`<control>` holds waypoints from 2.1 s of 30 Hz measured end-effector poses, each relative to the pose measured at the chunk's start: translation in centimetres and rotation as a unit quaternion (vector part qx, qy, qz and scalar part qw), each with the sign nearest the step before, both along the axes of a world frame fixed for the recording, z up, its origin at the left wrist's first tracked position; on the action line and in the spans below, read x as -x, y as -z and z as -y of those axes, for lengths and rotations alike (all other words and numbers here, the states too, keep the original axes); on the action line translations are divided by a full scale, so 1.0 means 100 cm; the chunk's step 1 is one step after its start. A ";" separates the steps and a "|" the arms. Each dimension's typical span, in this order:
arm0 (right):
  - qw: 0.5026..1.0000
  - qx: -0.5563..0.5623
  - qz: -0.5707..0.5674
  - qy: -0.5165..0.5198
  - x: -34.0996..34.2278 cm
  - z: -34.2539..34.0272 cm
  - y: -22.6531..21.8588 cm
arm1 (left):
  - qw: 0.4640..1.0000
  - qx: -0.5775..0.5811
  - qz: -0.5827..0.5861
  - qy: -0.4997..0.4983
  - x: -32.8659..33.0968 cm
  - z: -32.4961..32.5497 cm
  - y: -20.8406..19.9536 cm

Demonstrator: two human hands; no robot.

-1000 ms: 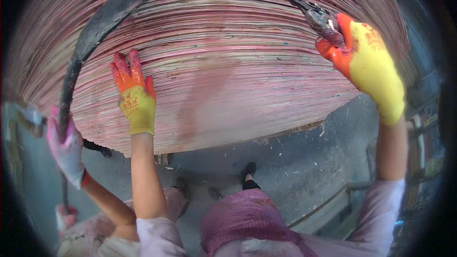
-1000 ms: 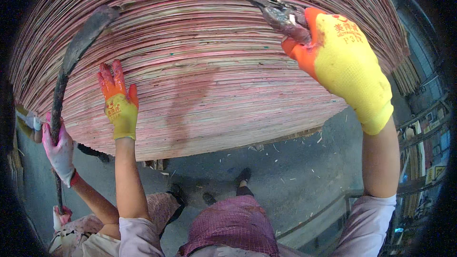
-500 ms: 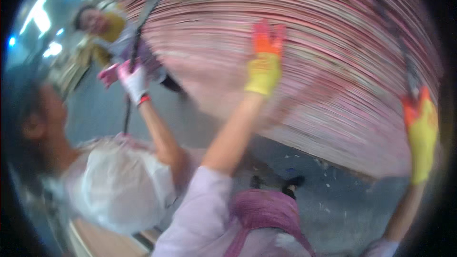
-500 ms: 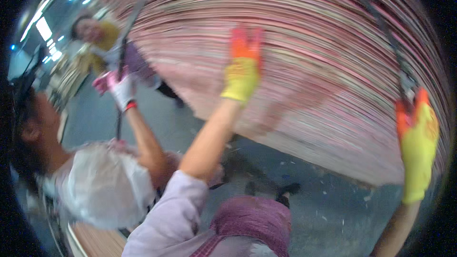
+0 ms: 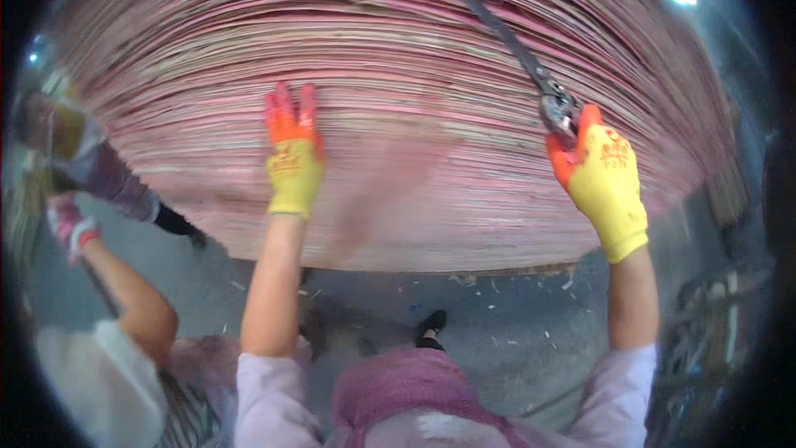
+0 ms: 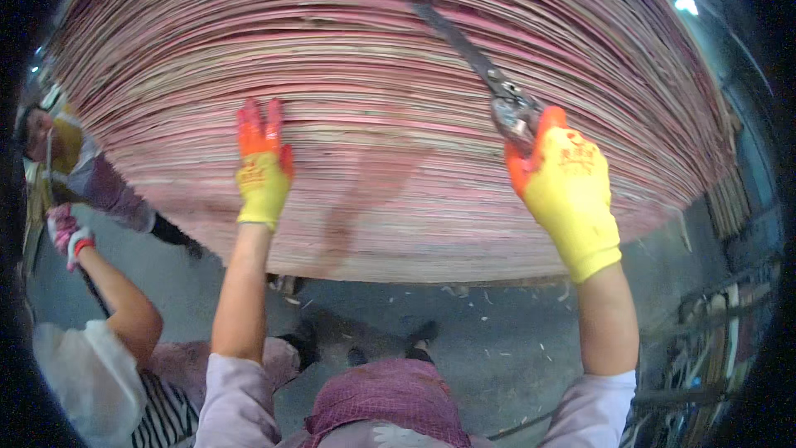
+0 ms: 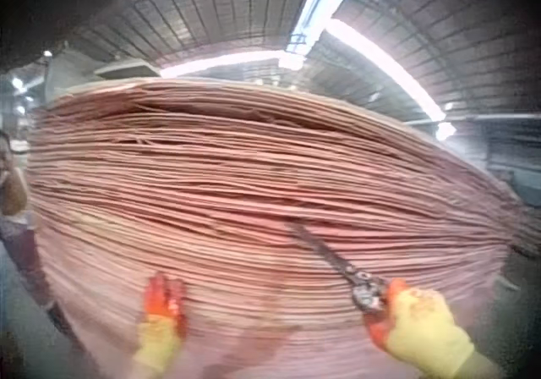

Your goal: The person uses shears to trim the edges of a stack of sheets and touches the material by hand. Another person uses a long-handled tool on the side of the stack.

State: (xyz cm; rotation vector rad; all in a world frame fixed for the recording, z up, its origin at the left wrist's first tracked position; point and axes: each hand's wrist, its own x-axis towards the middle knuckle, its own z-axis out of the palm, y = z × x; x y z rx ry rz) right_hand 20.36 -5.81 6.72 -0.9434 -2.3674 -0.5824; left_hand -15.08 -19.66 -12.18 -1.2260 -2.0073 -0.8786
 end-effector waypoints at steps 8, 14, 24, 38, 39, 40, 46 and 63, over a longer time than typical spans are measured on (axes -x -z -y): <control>0.997 0.064 0.027 0.041 0.002 0.003 -0.016 | 1.000 0.014 0.013 -0.010 -0.006 -0.001 -0.001; 0.996 0.084 0.005 -0.030 -0.003 -0.027 -0.009 | 1.000 0.025 0.009 0.002 -0.003 0.003 -0.006; 0.764 0.641 0.033 -0.067 -0.005 -0.071 -0.065 | 0.999 0.026 0.023 -0.004 -0.001 0.006 -0.004; 0.919 0.349 -0.171 -0.066 -0.010 -0.043 0.108 | 0.999 -0.004 0.044 -0.007 0.006 0.004 0.005; 0.885 0.419 -0.187 -0.074 -0.015 -0.039 0.129 | 0.999 0.001 0.047 0.002 0.006 0.005 0.004; 0.845 0.489 -0.203 -0.070 -0.018 -0.033 0.153 | 0.998 0.014 0.058 0.014 0.006 0.006 0.002; 0.664 0.703 -0.251 -0.034 -0.046 0.032 0.277 | 0.994 0.101 0.036 -0.025 0.004 0.015 -0.010; 0.457 0.870 -0.171 0.075 -0.038 0.145 0.304 | 0.994 0.065 0.083 -0.005 0.008 0.012 -0.002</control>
